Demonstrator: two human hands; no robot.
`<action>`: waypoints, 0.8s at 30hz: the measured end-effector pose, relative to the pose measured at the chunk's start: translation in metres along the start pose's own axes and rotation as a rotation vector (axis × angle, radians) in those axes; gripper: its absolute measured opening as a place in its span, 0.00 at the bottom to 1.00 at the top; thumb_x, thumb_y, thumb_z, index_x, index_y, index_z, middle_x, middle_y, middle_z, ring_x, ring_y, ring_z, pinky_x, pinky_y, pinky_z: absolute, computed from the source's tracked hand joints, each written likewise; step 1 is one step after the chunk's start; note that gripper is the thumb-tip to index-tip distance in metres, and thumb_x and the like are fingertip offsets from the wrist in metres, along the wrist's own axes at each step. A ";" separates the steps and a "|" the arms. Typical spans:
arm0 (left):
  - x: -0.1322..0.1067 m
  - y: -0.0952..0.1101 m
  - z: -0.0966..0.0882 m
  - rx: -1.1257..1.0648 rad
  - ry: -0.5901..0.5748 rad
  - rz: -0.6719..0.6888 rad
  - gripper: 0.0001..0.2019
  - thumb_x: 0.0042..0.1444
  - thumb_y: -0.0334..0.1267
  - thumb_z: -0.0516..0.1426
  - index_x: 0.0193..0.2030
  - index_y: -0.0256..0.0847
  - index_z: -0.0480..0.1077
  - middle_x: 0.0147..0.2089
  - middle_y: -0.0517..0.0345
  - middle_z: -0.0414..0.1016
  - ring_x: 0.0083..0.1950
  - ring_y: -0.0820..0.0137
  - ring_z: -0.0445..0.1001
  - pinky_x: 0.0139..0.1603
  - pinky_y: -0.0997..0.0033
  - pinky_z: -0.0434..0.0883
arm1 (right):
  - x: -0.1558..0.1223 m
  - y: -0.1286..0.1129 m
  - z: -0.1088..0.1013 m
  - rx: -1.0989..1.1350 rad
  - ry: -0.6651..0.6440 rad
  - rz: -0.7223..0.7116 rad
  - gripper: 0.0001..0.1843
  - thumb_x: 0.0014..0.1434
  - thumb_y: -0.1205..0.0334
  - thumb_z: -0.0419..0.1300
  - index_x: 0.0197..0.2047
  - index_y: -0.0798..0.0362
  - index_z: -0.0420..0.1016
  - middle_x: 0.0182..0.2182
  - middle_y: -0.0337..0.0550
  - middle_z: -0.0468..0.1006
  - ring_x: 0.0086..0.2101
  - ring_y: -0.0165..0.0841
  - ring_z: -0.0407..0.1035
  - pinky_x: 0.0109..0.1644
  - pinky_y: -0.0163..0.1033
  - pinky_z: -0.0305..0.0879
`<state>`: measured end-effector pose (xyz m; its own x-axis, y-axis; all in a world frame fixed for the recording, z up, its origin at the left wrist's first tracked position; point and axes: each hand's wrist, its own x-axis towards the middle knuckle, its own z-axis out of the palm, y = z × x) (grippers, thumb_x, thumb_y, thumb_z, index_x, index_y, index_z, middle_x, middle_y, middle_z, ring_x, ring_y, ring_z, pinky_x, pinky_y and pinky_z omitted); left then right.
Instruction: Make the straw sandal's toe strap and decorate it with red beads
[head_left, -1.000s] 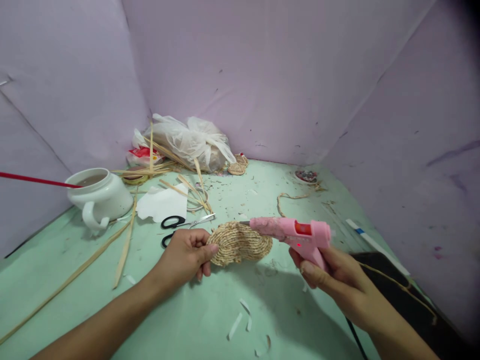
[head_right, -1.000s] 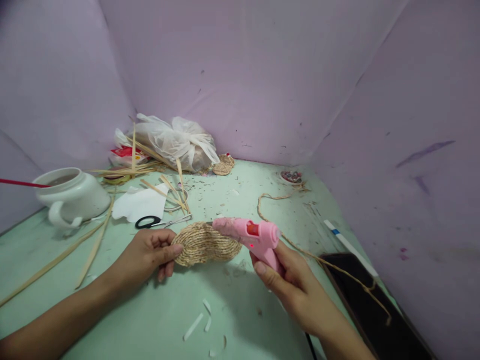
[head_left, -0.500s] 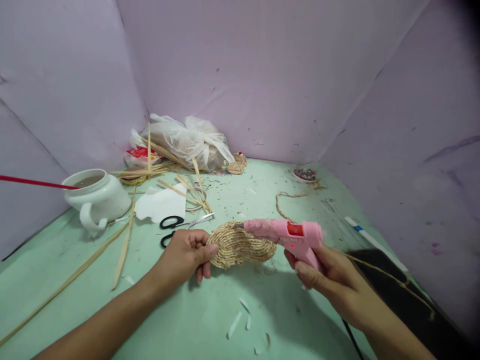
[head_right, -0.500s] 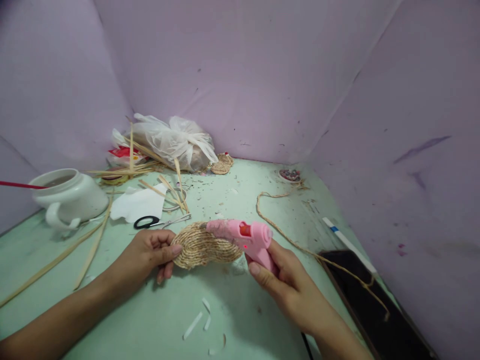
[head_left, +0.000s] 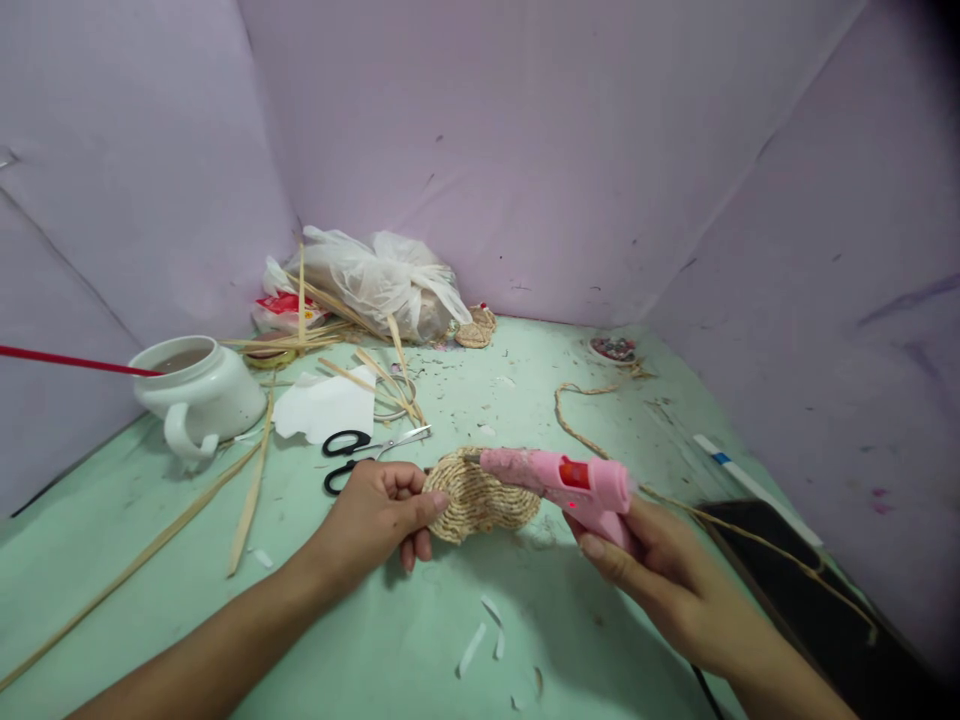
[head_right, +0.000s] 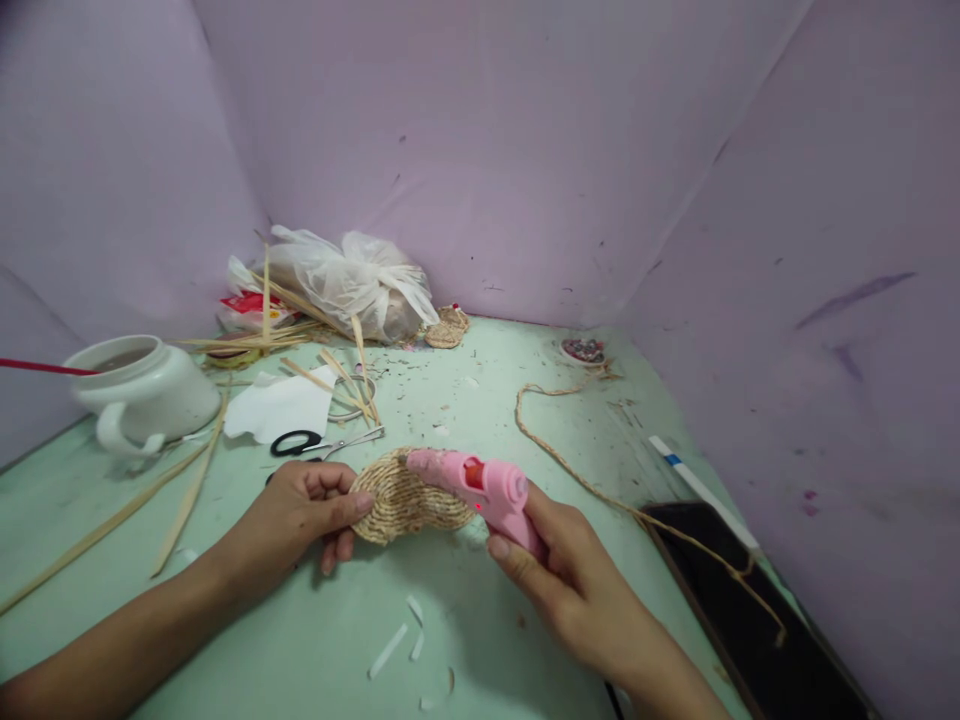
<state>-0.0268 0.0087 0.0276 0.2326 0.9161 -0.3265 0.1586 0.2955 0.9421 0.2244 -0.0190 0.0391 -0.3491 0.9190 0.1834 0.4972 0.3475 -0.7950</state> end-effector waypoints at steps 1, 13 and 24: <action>0.000 0.000 0.000 0.002 0.002 -0.001 0.14 0.43 0.43 0.60 0.19 0.37 0.63 0.13 0.60 0.71 0.11 0.78 0.63 0.13 0.80 0.59 | 0.000 0.000 0.000 -0.007 -0.001 -0.004 0.10 0.59 0.56 0.53 0.29 0.51 0.62 0.22 0.33 0.59 0.22 0.27 0.54 0.23 0.31 0.53; 0.000 0.003 0.002 0.066 0.033 0.021 0.14 0.43 0.43 0.60 0.18 0.37 0.63 0.12 0.60 0.70 0.12 0.78 0.62 0.14 0.79 0.59 | 0.000 0.000 0.003 0.005 0.006 -0.002 0.10 0.58 0.56 0.53 0.28 0.50 0.62 0.21 0.32 0.56 0.21 0.27 0.51 0.23 0.32 0.51; 0.001 0.003 0.000 0.095 0.018 0.044 0.13 0.44 0.42 0.58 0.18 0.38 0.63 0.13 0.61 0.69 0.12 0.78 0.62 0.14 0.79 0.60 | 0.000 0.001 0.004 0.007 -0.008 -0.020 0.08 0.59 0.58 0.53 0.30 0.50 0.62 0.22 0.32 0.58 0.22 0.27 0.53 0.24 0.31 0.53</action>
<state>-0.0263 0.0099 0.0298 0.2244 0.9326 -0.2825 0.2393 0.2283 0.9437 0.2218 -0.0194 0.0365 -0.3655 0.9103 0.1942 0.4843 0.3642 -0.7955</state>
